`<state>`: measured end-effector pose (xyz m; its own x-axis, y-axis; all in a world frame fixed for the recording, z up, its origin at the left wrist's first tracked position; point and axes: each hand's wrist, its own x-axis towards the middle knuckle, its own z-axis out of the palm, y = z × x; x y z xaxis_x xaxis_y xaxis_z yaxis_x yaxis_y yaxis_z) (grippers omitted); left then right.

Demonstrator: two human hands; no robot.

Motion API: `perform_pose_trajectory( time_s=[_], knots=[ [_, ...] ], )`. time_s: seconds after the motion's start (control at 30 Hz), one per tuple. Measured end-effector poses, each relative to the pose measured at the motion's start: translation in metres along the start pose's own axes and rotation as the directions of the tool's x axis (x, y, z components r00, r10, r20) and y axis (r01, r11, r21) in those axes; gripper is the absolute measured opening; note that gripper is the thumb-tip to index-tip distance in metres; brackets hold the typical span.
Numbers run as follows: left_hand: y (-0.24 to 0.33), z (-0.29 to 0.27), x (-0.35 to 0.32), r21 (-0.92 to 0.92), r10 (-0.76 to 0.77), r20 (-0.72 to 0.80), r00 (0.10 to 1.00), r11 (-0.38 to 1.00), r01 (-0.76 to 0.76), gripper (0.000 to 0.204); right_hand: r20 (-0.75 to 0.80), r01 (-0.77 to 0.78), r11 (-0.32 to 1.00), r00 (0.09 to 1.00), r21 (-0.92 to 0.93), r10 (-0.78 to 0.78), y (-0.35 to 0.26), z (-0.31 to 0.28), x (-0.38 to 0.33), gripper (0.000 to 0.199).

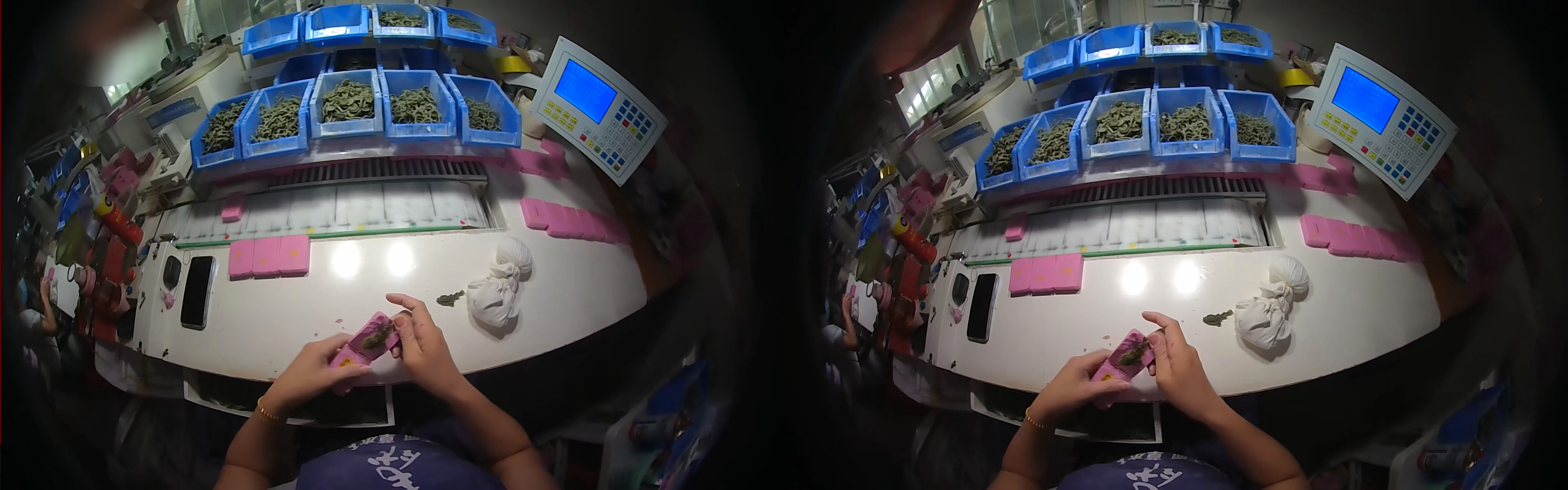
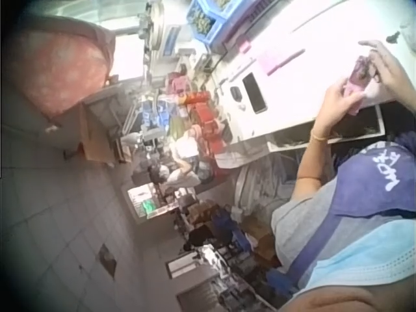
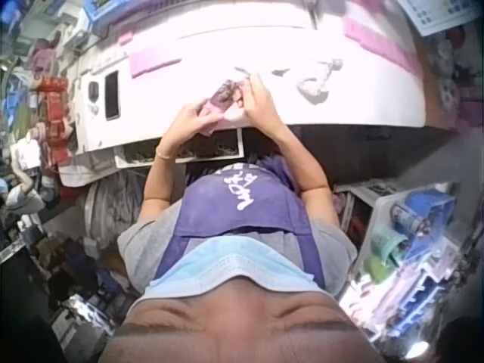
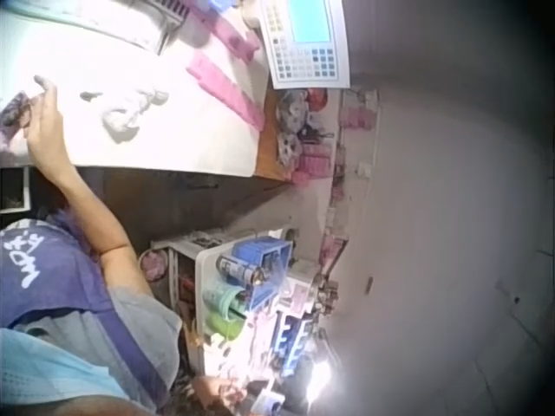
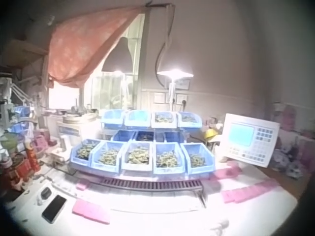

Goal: Assembling small components into a pink mold and cleaning the finished parts.

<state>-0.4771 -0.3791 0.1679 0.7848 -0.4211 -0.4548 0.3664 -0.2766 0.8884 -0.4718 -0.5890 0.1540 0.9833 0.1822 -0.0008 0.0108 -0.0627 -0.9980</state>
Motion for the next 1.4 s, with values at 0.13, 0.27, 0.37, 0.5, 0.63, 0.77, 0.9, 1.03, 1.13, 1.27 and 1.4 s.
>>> perform_pose_trajectory(
  time_s=[0.13,0.27,0.37,0.5,0.63,0.77,0.9,1.03,1.13,1.27,1.4],
  knots=[
    [-0.002,0.011,0.006,-0.175,-0.031,0.168,0.985,0.983,0.061,0.033,0.242,-0.221,0.898,0.961,0.382,0.133,-0.007,-0.014,0.006,0.034],
    [-0.009,0.027,0.005,0.274,0.471,-0.059,0.880,0.855,-0.440,0.028,0.377,-0.408,0.800,0.892,0.440,0.248,0.004,-0.024,0.017,0.035],
    [-0.005,0.032,0.009,0.678,0.815,-0.062,0.576,0.458,-0.575,0.030,0.507,-0.502,0.711,0.829,0.491,0.236,0.026,-0.027,0.024,0.035],
    [-0.008,0.024,0.012,0.639,0.758,0.107,0.644,0.444,-0.628,0.027,0.536,-0.539,0.672,0.808,0.507,0.244,0.032,-0.026,0.021,0.039],
    [-0.024,0.022,0.020,0.557,0.705,-0.077,0.705,0.617,-0.556,0.029,-0.006,0.058,0.995,0.998,0.081,-0.057,0.026,-0.007,0.004,0.049],
    [-0.027,0.026,0.023,0.593,0.731,-0.138,0.669,0.602,-0.535,0.025,0.196,0.584,0.576,0.779,-0.571,-0.596,0.019,-0.011,-0.005,0.048],
    [-0.020,0.029,0.021,0.598,0.734,-0.100,0.671,0.583,-0.549,0.026,0.249,0.596,0.307,0.669,-0.742,-0.700,0.028,-0.021,0.003,0.041],
    [-0.027,0.029,0.019,0.482,0.639,-0.197,0.744,0.724,-0.494,0.027,0.155,0.521,0.234,0.598,-0.821,-0.786,0.036,-0.035,0.011,0.038],
    [-0.030,0.028,0.015,0.401,0.595,-0.290,0.750,0.787,-0.470,0.027,0.009,0.316,0.257,0.648,-0.913,-0.762,0.029,-0.028,0.010,0.033],
    [-0.024,0.034,0.013,0.374,0.624,-0.371,0.688,0.778,-0.504,0.026,0.100,0.139,0.905,0.989,-0.402,-0.108,0.028,0.010,-0.044,0.027],
    [-0.026,0.041,0.019,0.328,0.632,-0.427,0.647,0.775,-0.540,0.031,0.320,-0.274,0.961,0.915,0.043,0.247,0.021,0.031,-0.057,0.035]
  ],
)
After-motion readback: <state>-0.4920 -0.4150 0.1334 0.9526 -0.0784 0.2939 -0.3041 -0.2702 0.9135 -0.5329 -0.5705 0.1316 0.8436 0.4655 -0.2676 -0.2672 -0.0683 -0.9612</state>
